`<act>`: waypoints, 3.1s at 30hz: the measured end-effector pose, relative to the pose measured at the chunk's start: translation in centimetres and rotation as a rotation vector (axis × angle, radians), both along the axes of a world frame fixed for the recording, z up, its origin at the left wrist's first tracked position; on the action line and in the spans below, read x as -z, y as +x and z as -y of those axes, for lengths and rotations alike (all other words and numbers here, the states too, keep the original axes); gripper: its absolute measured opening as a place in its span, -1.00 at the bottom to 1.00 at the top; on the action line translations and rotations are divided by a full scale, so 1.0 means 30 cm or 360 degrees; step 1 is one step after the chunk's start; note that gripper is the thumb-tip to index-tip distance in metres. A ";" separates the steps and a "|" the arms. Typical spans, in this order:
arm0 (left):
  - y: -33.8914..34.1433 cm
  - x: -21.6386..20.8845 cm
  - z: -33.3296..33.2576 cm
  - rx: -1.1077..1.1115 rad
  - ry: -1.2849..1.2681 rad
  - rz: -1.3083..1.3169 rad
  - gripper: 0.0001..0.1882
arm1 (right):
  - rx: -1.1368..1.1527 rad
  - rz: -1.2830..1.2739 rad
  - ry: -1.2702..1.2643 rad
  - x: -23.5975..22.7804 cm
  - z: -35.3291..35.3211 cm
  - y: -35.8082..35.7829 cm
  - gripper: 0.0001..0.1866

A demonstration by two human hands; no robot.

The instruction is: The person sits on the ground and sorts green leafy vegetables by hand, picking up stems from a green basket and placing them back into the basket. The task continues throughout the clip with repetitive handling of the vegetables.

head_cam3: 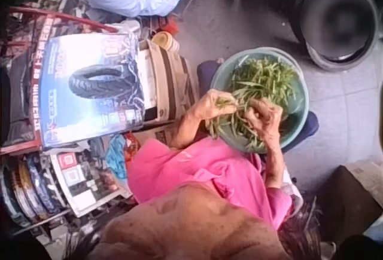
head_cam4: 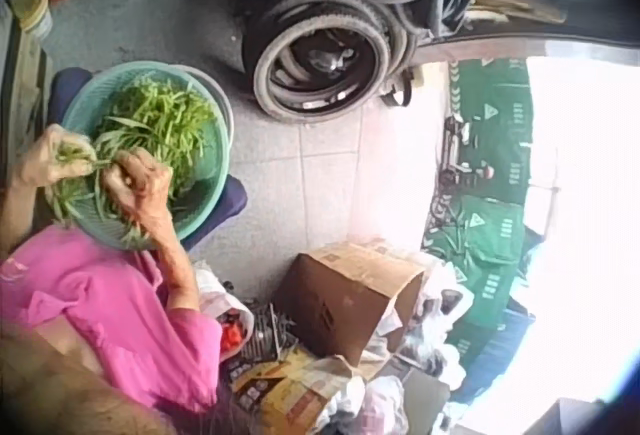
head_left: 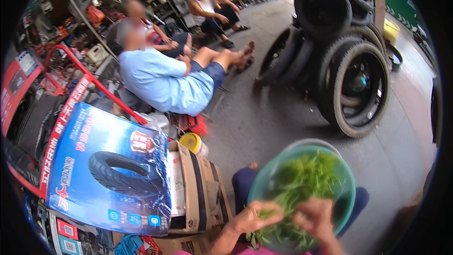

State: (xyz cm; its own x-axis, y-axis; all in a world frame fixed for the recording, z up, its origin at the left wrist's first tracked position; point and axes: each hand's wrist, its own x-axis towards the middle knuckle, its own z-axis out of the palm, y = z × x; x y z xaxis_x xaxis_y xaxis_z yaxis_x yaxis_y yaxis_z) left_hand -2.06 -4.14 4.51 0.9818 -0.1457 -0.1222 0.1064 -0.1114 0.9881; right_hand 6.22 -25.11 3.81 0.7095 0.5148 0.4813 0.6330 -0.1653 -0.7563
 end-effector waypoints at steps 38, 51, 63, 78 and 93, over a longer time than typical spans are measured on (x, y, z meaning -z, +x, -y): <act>0.041 0.105 -0.233 -0.1203 -0.1995 -0.0007 -0.73 | 0.0625 0.0004 -0.0700 0.147 0.105 0.025 -0.81; 0.029 -0.004 -0.074 -0.0573 -0.0572 -0.0375 -0.81 | -0.0230 -0.1437 0.0820 0.092 0.178 0.043 -0.85; 0.038 0.153 0.069 -0.0337 -0.1500 -0.1366 -0.81 | 0.0081 -0.1379 0.0325 0.102 0.071 0.014 -0.88; 0.039 0.130 0.064 -0.0313 -0.1226 -0.1074 -0.76 | -0.0020 -0.0525 -0.0227 0.021 0.070 0.020 -0.77; -0.005 0.122 0.078 0.0023 -0.0800 -0.0581 -0.76 | 0.0307 -0.0514 0.0096 0.034 0.030 -0.040 -0.93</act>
State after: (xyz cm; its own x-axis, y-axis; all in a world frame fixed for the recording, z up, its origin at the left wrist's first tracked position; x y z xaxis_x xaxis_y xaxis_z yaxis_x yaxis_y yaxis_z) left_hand -2.20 -6.48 0.86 0.8873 -0.2853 -0.3624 0.4490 0.3544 0.8202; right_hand 5.04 -26.00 2.77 0.9108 0.3344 0.2421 0.3217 -0.2075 -0.9238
